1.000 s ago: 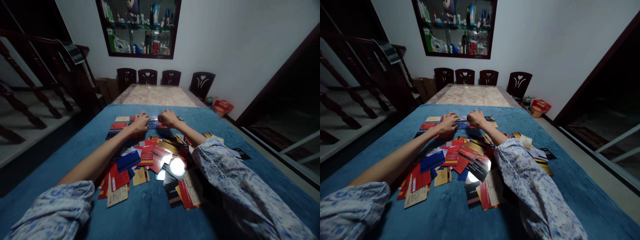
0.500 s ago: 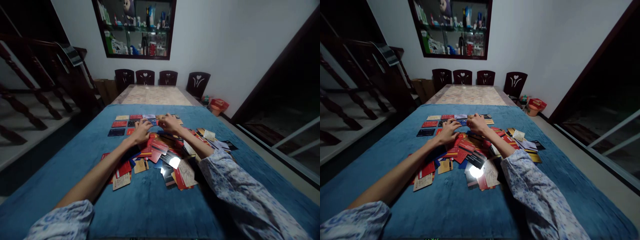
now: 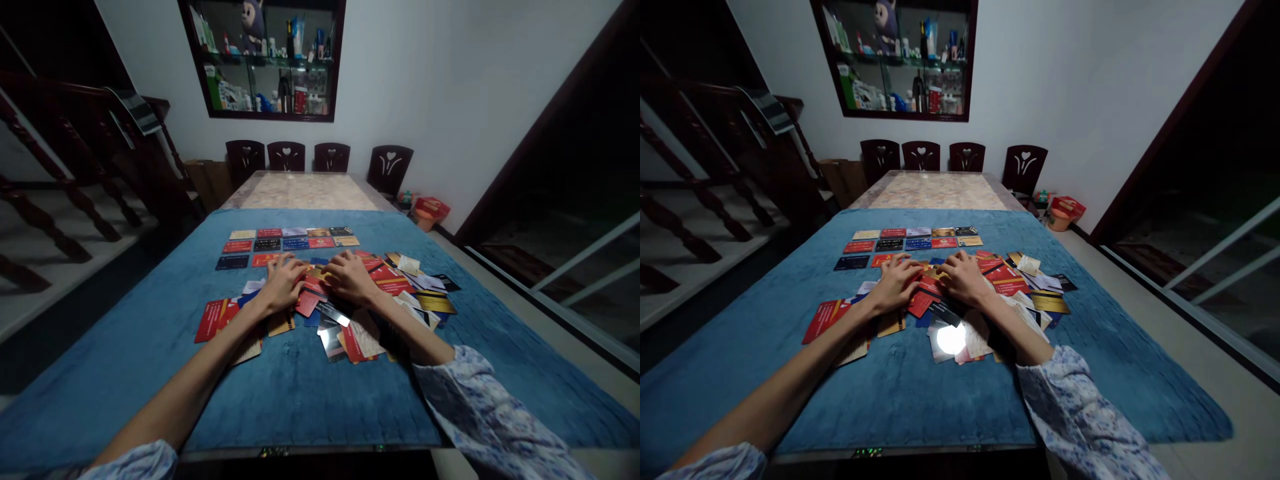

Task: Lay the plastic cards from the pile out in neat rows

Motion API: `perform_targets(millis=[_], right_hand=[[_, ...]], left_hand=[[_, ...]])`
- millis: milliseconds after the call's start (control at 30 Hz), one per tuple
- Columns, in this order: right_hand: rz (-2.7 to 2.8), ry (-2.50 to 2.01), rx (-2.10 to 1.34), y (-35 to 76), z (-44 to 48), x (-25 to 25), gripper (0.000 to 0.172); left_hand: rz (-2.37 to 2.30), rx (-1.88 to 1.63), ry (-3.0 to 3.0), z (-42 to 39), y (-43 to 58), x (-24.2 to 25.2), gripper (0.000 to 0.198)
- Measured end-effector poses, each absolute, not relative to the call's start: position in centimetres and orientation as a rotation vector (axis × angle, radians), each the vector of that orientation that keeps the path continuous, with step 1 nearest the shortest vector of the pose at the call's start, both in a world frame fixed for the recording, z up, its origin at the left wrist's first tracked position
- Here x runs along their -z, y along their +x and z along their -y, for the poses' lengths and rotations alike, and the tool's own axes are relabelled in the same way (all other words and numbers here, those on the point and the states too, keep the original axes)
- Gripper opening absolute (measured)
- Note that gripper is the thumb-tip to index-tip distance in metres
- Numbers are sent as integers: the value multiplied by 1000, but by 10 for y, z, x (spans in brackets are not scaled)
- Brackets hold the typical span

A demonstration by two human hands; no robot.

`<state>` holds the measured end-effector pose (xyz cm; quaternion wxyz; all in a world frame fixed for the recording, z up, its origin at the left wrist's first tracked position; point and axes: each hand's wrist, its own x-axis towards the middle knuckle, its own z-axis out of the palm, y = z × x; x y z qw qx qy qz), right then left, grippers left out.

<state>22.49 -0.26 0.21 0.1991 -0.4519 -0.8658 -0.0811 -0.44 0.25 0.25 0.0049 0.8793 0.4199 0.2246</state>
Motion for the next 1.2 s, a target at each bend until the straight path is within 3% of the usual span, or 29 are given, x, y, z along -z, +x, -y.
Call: perform_targets(millis=[733, 1200], right_hand=[[2608, -1217, 146, 223, 29, -10, 50], [2590, -1128, 233, 227, 31, -8, 29]], left_hand=[[-1403, -568, 2787, 18, 5, 3, 27], [-1293, -604, 2782, 20, 5, 2, 28]])
